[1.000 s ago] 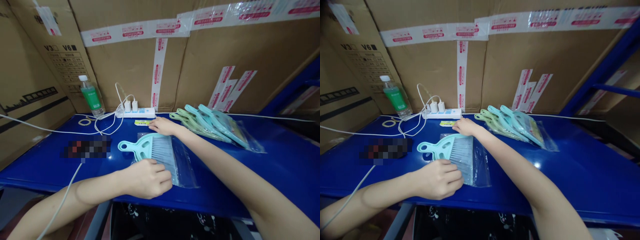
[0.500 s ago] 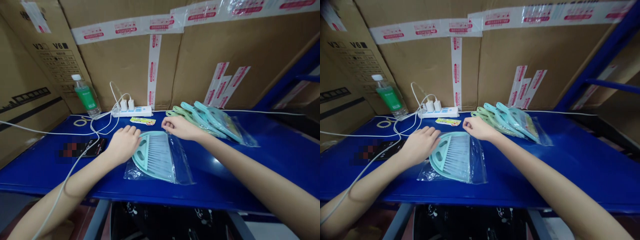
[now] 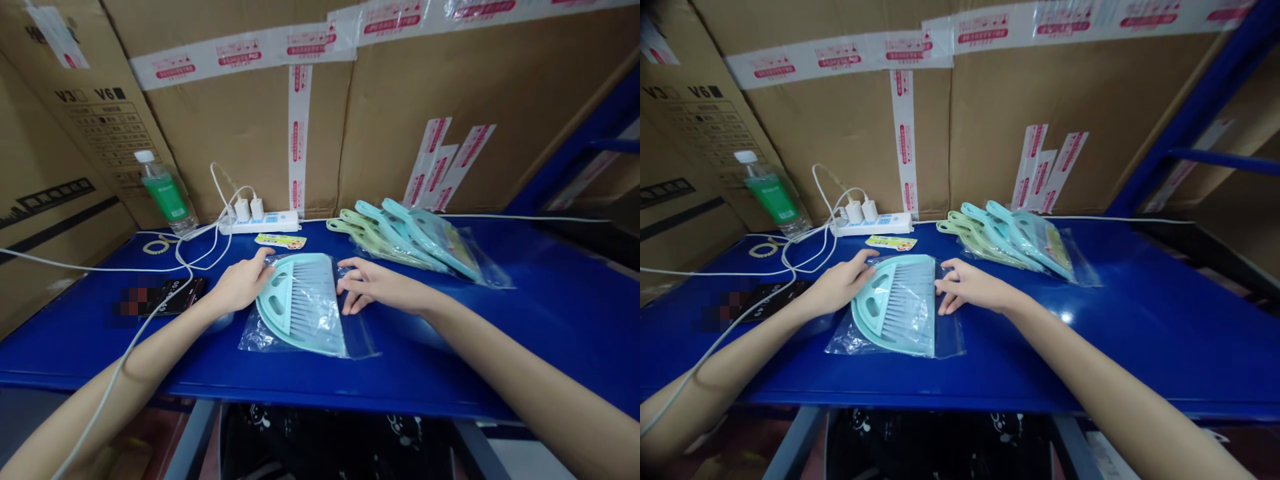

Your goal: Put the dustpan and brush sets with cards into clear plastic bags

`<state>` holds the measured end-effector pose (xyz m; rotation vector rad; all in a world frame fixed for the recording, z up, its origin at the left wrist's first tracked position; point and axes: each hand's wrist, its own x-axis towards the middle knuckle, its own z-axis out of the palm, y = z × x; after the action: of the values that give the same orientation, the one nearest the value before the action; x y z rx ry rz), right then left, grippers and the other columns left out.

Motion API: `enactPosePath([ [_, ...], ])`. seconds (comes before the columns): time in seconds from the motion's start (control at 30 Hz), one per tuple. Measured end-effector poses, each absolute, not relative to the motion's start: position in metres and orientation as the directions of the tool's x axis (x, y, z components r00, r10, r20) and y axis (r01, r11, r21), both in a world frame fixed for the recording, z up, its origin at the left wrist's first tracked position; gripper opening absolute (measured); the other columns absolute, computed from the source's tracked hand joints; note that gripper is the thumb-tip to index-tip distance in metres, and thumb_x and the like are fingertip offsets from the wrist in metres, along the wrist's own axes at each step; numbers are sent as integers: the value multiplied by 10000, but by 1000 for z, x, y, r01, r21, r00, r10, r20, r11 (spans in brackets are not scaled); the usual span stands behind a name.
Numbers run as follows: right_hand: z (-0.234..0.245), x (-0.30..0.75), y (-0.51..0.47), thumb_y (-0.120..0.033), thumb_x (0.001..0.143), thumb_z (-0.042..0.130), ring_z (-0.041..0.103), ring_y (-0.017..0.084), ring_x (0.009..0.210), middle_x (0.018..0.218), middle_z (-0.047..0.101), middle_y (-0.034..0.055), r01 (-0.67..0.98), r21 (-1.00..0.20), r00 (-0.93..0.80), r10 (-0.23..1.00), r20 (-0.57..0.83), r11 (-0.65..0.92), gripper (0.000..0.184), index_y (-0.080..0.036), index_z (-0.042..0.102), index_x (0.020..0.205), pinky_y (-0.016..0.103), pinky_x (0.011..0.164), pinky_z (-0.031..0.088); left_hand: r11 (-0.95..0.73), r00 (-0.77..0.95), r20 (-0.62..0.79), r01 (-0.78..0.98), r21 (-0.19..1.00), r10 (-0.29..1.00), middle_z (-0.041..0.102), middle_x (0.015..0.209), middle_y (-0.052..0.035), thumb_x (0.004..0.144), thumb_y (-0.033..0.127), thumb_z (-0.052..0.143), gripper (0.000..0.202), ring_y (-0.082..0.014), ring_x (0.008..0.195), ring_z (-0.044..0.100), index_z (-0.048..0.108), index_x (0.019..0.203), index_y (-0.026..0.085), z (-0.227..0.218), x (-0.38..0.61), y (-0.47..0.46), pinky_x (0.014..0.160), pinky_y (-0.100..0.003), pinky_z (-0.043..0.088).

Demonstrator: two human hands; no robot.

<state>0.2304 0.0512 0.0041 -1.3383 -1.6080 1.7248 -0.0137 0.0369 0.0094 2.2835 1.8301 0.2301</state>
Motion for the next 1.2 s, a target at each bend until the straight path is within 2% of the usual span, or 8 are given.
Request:
enactPosePath([
  [0.13, 2, 222, 44, -127, 845, 566, 600, 98, 483, 670, 555, -59, 209, -949, -454, 836, -308, -236, 855, -134, -32, 1456, 190, 462, 519, -213, 212, 38, 930, 299, 977, 691, 902, -66, 892, 349, 246, 425, -231, 802, 643, 367, 1261, 176, 12, -12, 35, 695, -355, 451],
  [0.3, -7, 217, 45, -103, 820, 572, 542, 94, 498, 619, 548, -61, 139, -978, -431, 880, -201, -156, 868, -124, -2, 1471, 159, 406, 450, -235, 230, 57, 906, 352, 972, 681, 839, -60, 899, 331, 244, 420, -211, 750, 636, 357, 1267, 161, 10, -14, 35, 681, -340, 460],
  [0.43, -12, 218, 45, -119, 782, 611, 613, 129, 696, 879, 646, 34, 45, -986, -430, 888, -163, -159, 959, -179, -44, 1480, 197, 534, 519, -288, 264, 115, 895, 342, 958, 662, 793, -46, 914, 315, 233, 416, -201, 706, 628, 356, 1276, 152, 7, -14, 34, 667, -341, 473],
  [0.6, -14, 224, 49, -148, 747, 644, 645, 181, 843, 1258, 563, 134, -28, -989, -488, 865, -113, -146, 1088, -259, -172, 1457, 280, 630, 561, -465, 404, 340, 878, 116, 849, 635, 904, -105, 938, 398, 234, 461, -233, 826, 606, 403, 1271, 127, 7, -10, 27, 731, -392, 492],
  [0.73, -8, 231, 56, -132, 784, 588, 623, 192, 984, 1328, 516, 109, -85, -988, -419, 904, -85, -132, 1025, -303, -170, 1452, 309, 737, 563, -762, 742, 417, 628, -158, 525, 547, 1179, -169, 878, 593, 349, 589, -275, 1060, 518, 462, 1247, 148, 10, -5, 16, 865, -435, 466],
  [0.93, -3, 239, 62, -181, 775, 629, 608, 203, 1042, 1293, 551, 93, -40, -992, -408, 908, -94, -120, 1046, -304, -156, 1455, 343, 815, 547, -783, 901, 395, 373, -498, 178, 653, 820, -19, 894, 96, 446, 247, -138, 791, 589, 564, 1093, 181, 12, 4, 2, 738, -271, 482],
  [1.07, -2, 247, 67, -191, 782, 606, 600, 203, 1064, 1301, 542, 92, 9, -996, -397, 914, -80, -83, 1022, -296, -157, 1456, 375, 868, 523, -686, 901, 400, 398, -609, 168, 622, 714, -12, 900, 62, 404, 210, -128, 656, 560, 600, 922, 136, 15, 5, 4, 602, -252, 445],
  [1.2, 1, 254, 74, -208, 761, 611, 598, 226, 1068, 1288, 550, 77, 73, -996, -340, 937, -79, -57, 1020, -304, -123, 1462, 359, 832, 535, -567, 874, 333, 484, -666, 355, 547, 638, -9, 878, 22, 363, 279, -138, 610, 531, 555, 723, 152, 11, 5, 5, 539, -267, 389],
])
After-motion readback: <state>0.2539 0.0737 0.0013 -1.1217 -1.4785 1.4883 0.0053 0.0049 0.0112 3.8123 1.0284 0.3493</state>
